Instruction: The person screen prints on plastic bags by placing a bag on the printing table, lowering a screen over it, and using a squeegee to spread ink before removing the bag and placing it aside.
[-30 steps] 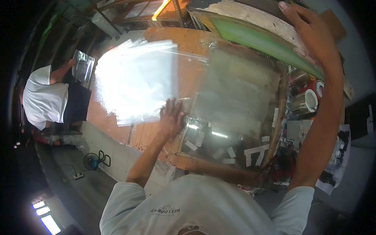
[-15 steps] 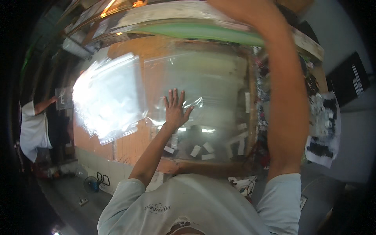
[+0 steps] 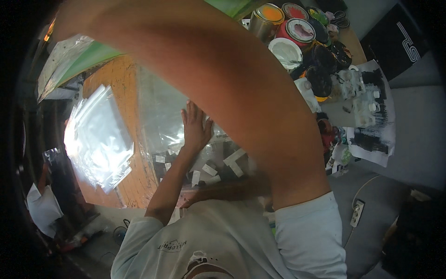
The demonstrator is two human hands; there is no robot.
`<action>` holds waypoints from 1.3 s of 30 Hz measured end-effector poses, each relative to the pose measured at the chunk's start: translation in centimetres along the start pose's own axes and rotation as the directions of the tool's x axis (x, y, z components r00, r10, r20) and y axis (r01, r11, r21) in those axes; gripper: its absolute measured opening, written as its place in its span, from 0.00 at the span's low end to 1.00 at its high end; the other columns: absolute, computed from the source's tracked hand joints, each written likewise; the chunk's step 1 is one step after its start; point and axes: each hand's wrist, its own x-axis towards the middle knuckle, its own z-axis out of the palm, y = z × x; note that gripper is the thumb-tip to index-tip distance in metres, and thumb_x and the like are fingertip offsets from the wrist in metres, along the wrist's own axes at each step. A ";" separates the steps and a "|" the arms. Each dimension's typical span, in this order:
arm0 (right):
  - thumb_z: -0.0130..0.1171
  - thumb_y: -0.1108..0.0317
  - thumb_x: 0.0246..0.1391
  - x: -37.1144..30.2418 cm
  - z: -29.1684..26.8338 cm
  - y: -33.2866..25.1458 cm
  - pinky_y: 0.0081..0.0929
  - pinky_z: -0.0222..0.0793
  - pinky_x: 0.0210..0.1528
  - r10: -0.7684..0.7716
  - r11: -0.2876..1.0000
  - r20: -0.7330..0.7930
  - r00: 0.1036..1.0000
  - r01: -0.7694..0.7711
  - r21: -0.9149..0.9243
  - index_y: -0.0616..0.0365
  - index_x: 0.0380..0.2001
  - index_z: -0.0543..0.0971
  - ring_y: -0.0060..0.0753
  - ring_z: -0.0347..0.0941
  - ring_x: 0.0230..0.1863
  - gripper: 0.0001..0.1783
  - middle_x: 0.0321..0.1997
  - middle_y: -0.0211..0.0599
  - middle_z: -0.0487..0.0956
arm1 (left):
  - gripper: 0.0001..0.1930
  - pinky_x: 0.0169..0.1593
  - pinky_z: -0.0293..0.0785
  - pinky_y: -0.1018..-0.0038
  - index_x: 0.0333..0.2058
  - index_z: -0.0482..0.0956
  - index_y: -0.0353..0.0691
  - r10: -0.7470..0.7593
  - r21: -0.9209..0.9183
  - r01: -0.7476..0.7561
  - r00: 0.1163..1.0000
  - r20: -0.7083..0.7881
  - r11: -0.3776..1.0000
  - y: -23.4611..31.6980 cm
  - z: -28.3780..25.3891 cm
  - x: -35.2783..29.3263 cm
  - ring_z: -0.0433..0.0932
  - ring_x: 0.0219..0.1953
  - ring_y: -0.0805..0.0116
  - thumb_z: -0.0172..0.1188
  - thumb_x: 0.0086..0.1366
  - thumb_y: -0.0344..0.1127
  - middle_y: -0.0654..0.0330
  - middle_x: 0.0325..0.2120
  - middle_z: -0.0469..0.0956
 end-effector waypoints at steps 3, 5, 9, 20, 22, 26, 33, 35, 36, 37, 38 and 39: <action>0.43 0.49 0.74 -0.3 0.0 0.1 0.30 0.72 0.28 -0.026 1.000 -0.024 0.999 0.027 0.005 0.62 0.35 0.83 0.27 0.68 0.23 0.29 0.23 0.35 0.73 | 0.35 0.75 0.34 0.33 0.71 0.61 0.32 -0.031 0.039 0.032 0.999 -0.027 0.999 0.3 -0.3 -2.4 0.41 0.79 0.36 0.58 0.73 0.45 0.35 0.75 0.48; 0.44 0.50 0.73 -0.5 0.1 0.0 0.29 0.71 0.27 -0.043 0.999 -0.039 0.998 0.043 0.006 0.63 0.35 0.83 0.26 0.68 0.23 0.28 0.23 0.35 0.73 | 0.34 0.75 0.34 0.33 0.70 0.61 0.31 -0.044 0.111 0.044 0.999 0.003 0.993 0.5 -0.4 -4.2 0.41 0.79 0.37 0.58 0.73 0.44 0.35 0.75 0.48; 0.44 0.53 0.73 -0.7 0.3 -0.3 0.27 0.70 0.26 -0.068 0.998 -0.058 0.996 0.068 0.000 0.64 0.36 0.83 0.25 0.67 0.23 0.26 0.23 0.35 0.72 | 0.34 0.75 0.33 0.33 0.70 0.61 0.31 -0.007 0.135 0.009 1.000 -0.013 0.991 0.7 0.0 -6.7 0.40 0.79 0.37 0.57 0.73 0.45 0.36 0.75 0.48; 0.45 0.59 0.73 -0.4 0.5 -1.0 0.22 0.67 0.22 -0.094 0.996 -0.080 0.992 0.093 -0.013 0.66 0.37 0.82 0.23 0.65 0.21 0.22 0.23 0.34 0.71 | 0.33 0.75 0.31 0.33 0.70 0.62 0.32 0.021 0.123 -0.019 1.000 -0.016 0.992 0.7 0.4 -7.7 0.39 0.79 0.40 0.56 0.74 0.44 0.38 0.76 0.47; 0.45 0.61 0.73 0.1 0.0 -1.2 0.22 0.65 0.20 -0.104 0.994 -0.004 0.995 0.104 0.029 0.66 0.36 0.82 0.24 0.63 0.20 0.21 0.22 0.33 0.70 | 0.33 0.75 0.31 0.34 0.70 0.62 0.32 0.008 0.097 -0.007 1.000 -0.008 0.995 0.9 0.1 -7.6 0.39 0.79 0.39 0.56 0.74 0.44 0.38 0.76 0.48; 0.48 0.58 0.72 -0.3 0.2 -2.3 0.28 0.66 0.22 0.067 0.984 0.072 0.995 -0.078 0.158 0.65 0.32 0.81 0.31 0.64 0.18 0.22 0.19 0.36 0.69 | 0.34 0.76 0.30 0.36 0.71 0.59 0.32 -0.075 0.019 0.074 0.997 0.006 0.997 2.1 -2.8 -7.4 0.41 0.79 0.40 0.56 0.74 0.44 0.37 0.75 0.49; 0.61 0.54 0.63 -14.4 15.3 -6.1 0.45 0.58 0.45 -0.030 0.996 -0.386 0.922 -0.003 -0.086 0.56 0.55 0.81 0.42 0.69 0.37 0.23 0.31 0.39 0.72 | 0.30 0.70 0.58 0.46 0.66 0.65 0.37 -0.467 -0.963 -0.139 0.853 -0.235 0.231 5.8 -13.2 -13.6 0.62 0.71 0.53 0.62 0.73 0.46 0.50 0.66 0.66; 0.64 0.59 0.60 -18.9 20.9 -6.7 0.49 0.58 0.49 0.064 0.997 -0.272 0.960 -0.073 -0.024 0.54 0.62 0.76 0.42 0.68 0.41 0.28 0.34 0.39 0.71 | 0.28 0.67 0.65 0.47 0.64 0.67 0.40 -0.571 -0.978 -0.132 0.821 -0.017 -0.161 5.9 -13.8 -15.6 0.66 0.68 0.55 0.62 0.73 0.48 0.54 0.62 0.69; 0.63 0.64 0.60 -20.4 23.2 -6.6 0.51 0.58 0.51 0.103 0.995 -0.204 0.973 -0.103 0.013 0.53 0.64 0.74 0.42 0.68 0.42 0.29 0.35 0.39 0.71 | 0.27 0.66 0.65 0.45 0.63 0.66 0.41 -0.573 -0.948 -0.027 0.802 0.168 -0.316 5.7 -13.7 -16.5 0.67 0.67 0.54 0.61 0.73 0.49 0.55 0.61 0.69; 0.62 0.71 0.58 -21.5 24.9 -6.4 0.52 0.58 0.53 0.097 0.993 -0.136 0.986 -0.105 -0.053 0.53 0.67 0.72 0.43 0.67 0.43 0.32 0.36 0.38 0.70 | 0.26 0.65 0.66 0.44 0.61 0.66 0.43 -0.563 -0.871 0.077 0.734 0.379 -0.486 5.2 -13.1 -17.0 0.68 0.65 0.54 0.61 0.73 0.50 0.57 0.60 0.69; 0.63 0.73 0.57 -22.1 26.6 -5.8 0.52 0.58 0.53 0.082 0.991 -0.102 0.991 -0.092 -0.098 0.53 0.68 0.71 0.42 0.67 0.44 0.34 0.37 0.38 0.70 | 0.27 0.65 0.66 0.43 0.61 0.65 0.43 -0.569 -0.857 0.143 0.692 0.444 -0.495 4.4 -12.1 -16.9 0.66 0.66 0.54 0.61 0.73 0.51 0.56 0.62 0.68; 0.63 0.74 0.55 -22.6 27.9 -5.5 0.52 0.58 0.53 0.078 0.986 -0.067 0.995 -0.087 -0.141 0.53 0.69 0.71 0.42 0.67 0.44 0.36 0.37 0.38 0.70 | 0.28 0.64 0.65 0.43 0.61 0.65 0.43 -0.584 -0.821 0.214 0.611 0.535 -0.529 3.7 -11.0 -16.7 0.65 0.67 0.54 0.61 0.72 0.52 0.56 0.63 0.66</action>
